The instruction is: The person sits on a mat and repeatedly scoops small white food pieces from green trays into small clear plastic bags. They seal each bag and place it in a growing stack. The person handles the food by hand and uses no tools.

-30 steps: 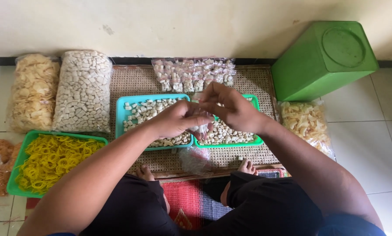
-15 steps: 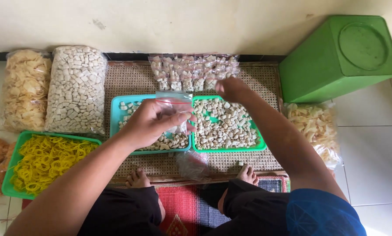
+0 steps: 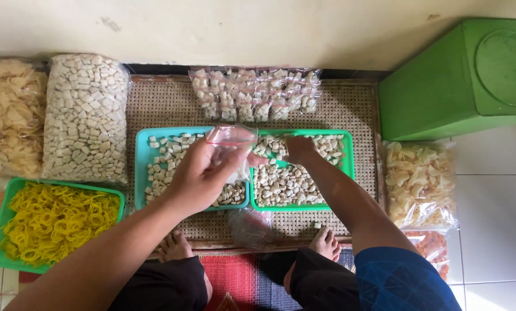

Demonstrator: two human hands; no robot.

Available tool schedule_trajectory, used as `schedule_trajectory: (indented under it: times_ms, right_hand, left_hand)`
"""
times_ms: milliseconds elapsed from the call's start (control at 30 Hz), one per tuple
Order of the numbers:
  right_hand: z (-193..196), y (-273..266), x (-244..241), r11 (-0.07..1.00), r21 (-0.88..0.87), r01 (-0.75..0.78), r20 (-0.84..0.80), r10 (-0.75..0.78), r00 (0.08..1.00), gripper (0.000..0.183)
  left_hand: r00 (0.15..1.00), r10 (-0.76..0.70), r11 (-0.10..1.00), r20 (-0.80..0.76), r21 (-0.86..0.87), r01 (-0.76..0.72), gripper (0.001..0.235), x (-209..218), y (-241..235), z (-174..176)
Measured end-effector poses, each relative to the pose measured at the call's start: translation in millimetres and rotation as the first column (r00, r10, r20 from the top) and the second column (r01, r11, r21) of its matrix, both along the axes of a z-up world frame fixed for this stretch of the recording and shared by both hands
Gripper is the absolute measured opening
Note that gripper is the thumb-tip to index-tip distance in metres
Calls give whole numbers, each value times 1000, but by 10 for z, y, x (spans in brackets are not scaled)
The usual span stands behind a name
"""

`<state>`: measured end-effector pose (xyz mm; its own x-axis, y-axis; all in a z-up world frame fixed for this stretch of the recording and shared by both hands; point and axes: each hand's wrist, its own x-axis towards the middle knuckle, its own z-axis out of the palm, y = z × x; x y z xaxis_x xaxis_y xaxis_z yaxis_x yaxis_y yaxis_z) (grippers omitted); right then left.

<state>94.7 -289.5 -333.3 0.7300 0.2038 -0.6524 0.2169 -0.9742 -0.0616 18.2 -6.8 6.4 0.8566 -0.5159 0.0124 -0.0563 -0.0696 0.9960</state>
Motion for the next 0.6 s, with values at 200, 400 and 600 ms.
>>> schedule_trajectory:
  times_ms: [200, 400, 600]
  right_hand:
    - [-422, 0, -83, 996, 46, 74, -36, -72, 997, 37]
    - [-610, -294, -41, 962, 247, 113, -15, -112, 994, 34]
    - [-613, -502, -114, 948, 283, 146, -32, -143, 989, 31]
  left_hand:
    - [995, 98, 984, -2, -150, -97, 31, 19, -42, 52]
    - [993, 58, 991, -101, -115, -69, 52, -1, 25, 187]
    - [935, -73, 897, -347, -433, -91, 91, -59, 48, -53]
